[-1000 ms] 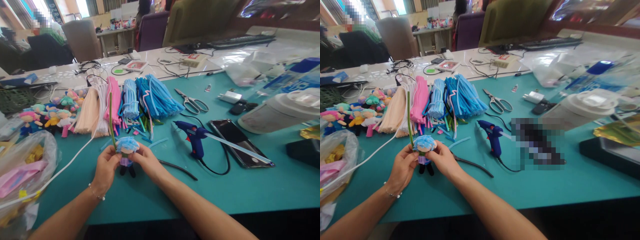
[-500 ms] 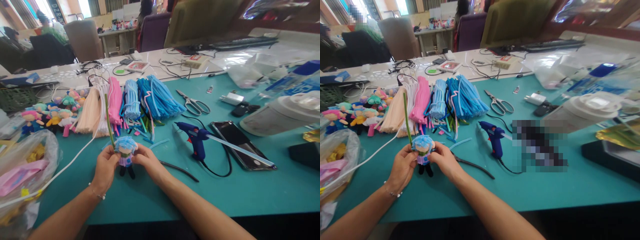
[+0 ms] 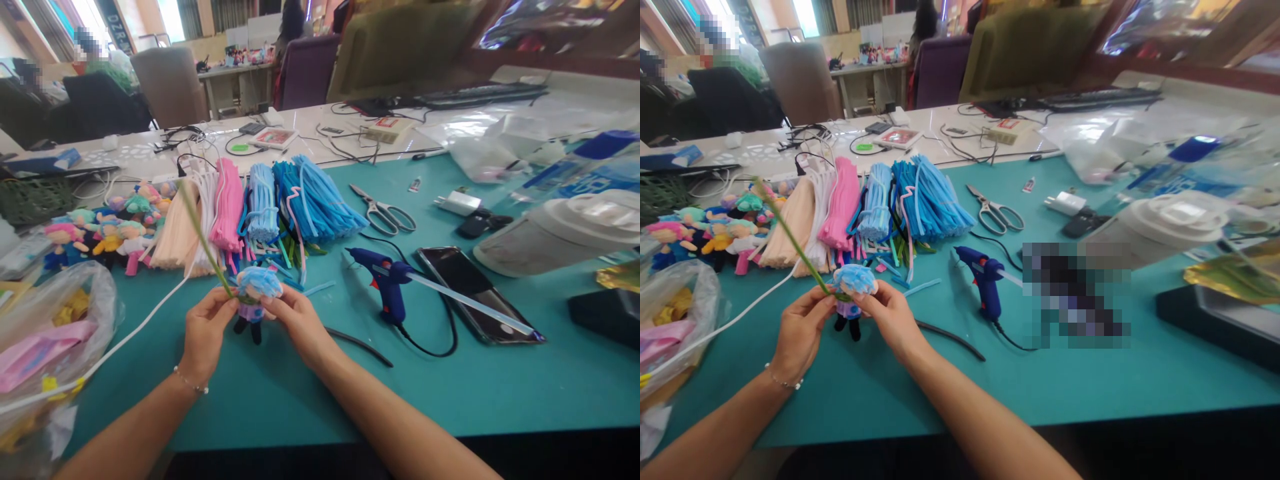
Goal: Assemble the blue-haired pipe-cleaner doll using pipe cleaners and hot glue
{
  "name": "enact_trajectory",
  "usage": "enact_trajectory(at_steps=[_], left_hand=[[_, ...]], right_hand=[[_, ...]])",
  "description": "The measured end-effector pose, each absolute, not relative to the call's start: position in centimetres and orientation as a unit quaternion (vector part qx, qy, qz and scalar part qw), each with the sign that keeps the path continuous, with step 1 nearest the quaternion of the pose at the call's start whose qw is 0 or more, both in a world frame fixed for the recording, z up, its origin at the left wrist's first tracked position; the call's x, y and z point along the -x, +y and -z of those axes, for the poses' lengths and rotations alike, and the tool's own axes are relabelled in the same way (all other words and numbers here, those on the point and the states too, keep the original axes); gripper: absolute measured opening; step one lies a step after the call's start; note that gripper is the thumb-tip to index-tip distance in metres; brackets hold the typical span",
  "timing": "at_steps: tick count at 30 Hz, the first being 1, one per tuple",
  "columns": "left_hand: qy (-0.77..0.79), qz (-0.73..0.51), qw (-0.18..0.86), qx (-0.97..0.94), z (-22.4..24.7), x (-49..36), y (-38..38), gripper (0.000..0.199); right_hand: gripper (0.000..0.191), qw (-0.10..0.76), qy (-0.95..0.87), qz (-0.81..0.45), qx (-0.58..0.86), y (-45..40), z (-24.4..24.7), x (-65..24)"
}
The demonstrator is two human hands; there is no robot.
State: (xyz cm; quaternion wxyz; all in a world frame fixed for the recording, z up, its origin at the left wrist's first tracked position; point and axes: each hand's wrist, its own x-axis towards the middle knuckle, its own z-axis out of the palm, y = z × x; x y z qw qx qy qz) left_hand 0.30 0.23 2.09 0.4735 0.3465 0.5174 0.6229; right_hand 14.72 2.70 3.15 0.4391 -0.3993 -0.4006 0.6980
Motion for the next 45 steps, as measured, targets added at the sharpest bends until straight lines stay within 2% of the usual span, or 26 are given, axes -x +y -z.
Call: enact_trajectory(at_steps=[10, 17, 20, 24, 26, 28, 31, 36, 41, 45], left_hand=[[0.526, -0.669, 0.411, -0.327, -2.1, 0.4, 0.4, 0.011], [0.488, -0.684, 0.381, -0.385, -2.5, 0.5, 0.0, 0.018], [0.476, -0.672, 0.381, -0.420, -2.5, 0.4, -0.4, 0.018], [0.460, -0.651, 0.383, -0.467, -2.7, 0.2, -0.7, 0.015], [0.463, -0.640, 0.369, -0.490, -2.9, 0.1, -0.8, 0.016], [0.469, -0.625, 0.354, -0.513, -3.2, 0.1, -0.8, 0.017], [0.472, -0.603, 0.349, -0.541, -3.6, 0.0, -0.8, 0.016], [0.465, -0.568, 0.343, -0.586, -3.5, 0.1, -0.9, 0.015], [0.462, -0.554, 0.369, -0.586, -3.2, 0.2, -0.9, 0.011], [0.459, -0.573, 0.411, -0.540, -3.1, 0.1, -0.8, 0.011]], right_hand=[[0.041, 0.431, -0.419, -0.688, 0.407, 3.2, -3.0, -15.1], [0.031, 0.312, -0.595, -0.572, 0.471, 3.1, -3.2, -15.2], [0.033, 0.293, -0.662, -0.493, 0.483, 2.9, -3.0, -14.8], [0.022, 0.302, -0.719, -0.392, 0.488, 3.0, -2.7, -14.8], [0.016, 0.336, -0.727, -0.352, 0.485, 2.9, -2.8, -14.9], [0.018, 0.382, -0.721, -0.334, 0.471, 2.8, -3.3, -15.2], [0.019, 0.415, -0.698, -0.381, 0.441, 2.5, -4.2, -15.6], [0.019, 0.349, -0.643, -0.546, 0.407, 2.3, -5.2, -16.0], [0.012, 0.328, -0.597, -0.617, 0.393, 2.1, -5.1, -15.9], [0.017, 0.330, -0.546, -0.660, 0.397, 2.2, -4.8, -15.5]])
